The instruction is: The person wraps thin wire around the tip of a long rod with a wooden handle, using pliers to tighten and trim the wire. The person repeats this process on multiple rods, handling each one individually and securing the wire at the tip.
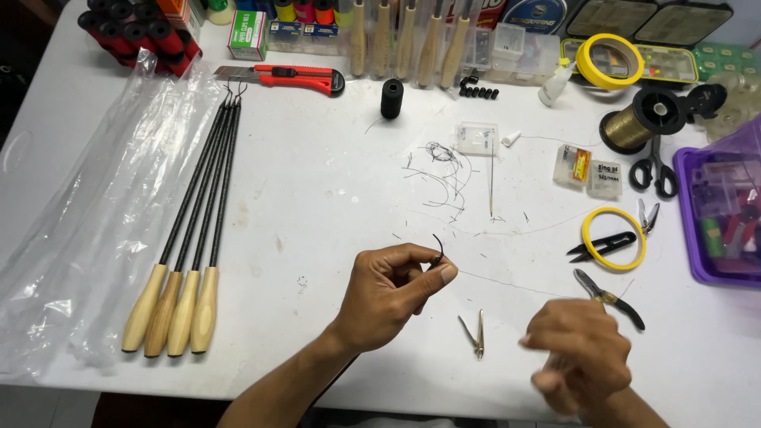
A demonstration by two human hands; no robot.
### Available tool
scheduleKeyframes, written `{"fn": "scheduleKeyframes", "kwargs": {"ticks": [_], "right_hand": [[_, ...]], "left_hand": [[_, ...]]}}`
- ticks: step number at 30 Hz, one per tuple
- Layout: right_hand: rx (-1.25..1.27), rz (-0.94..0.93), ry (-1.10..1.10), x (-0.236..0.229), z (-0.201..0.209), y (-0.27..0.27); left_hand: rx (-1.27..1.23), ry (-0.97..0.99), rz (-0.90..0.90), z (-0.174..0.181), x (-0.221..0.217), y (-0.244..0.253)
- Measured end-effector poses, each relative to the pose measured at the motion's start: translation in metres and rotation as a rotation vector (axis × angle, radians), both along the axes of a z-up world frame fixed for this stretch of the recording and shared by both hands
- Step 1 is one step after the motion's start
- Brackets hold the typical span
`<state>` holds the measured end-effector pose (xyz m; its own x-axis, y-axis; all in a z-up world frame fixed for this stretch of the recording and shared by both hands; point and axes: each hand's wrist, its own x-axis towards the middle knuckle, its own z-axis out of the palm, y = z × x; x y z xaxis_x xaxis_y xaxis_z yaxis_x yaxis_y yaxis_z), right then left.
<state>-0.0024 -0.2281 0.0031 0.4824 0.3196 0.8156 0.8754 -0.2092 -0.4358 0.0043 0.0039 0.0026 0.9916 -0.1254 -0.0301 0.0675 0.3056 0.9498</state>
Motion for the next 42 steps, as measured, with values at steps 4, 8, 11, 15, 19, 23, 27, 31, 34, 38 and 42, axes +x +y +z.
{"fn": "scheduleKeyframes", "kwargs": {"ticks": [4,8,11,15,19,23,27,31,34,38,42], "right_hand": [[-0.238,0.282,0.122,-0.003,0.005,0.007],[-0.827,0.032,0.43,0.004,-0.033,0.002],[-1.214,-0.149,0.726,0.008,-0.038,0.001],[-1.369,-0.172,0.935,0.009,-0.029,0.005],[-1.382,-0.124,0.954,0.009,-0.032,0.006],[-1.327,-0.069,0.92,0.01,-0.039,0.0],[-1.154,0.043,0.748,0.012,-0.049,-0.003],[-0.971,0.095,0.649,0.012,-0.045,0.006],[-0.817,0.11,0.561,0.01,-0.038,0.014],[-0.758,0.037,0.475,0.009,-0.036,0.017],[-0.747,-0.009,0.413,0.007,-0.034,0.017]], "left_hand": [[0.012,-0.002,0.005,0.002,-0.001,0.002],[0.011,-0.001,-0.016,0.008,-0.002,0.002],[0.028,-0.009,-0.02,0.01,-0.002,0.004],[0.04,-0.008,-0.044,0.009,-0.005,0.003],[0.037,-0.012,-0.035,0.011,-0.006,0.004],[0.041,-0.016,-0.038,0.01,-0.006,0.003],[0.047,-0.017,-0.025,0.007,-0.003,0.003],[0.053,-0.021,-0.038,0.008,-0.002,0.005],[0.031,-0.009,-0.026,0.005,-0.002,0.004],[0.026,0.002,-0.046,0.005,-0.002,0.004],[0.009,-0.019,-0.044,0.007,-0.004,0.006]]}}
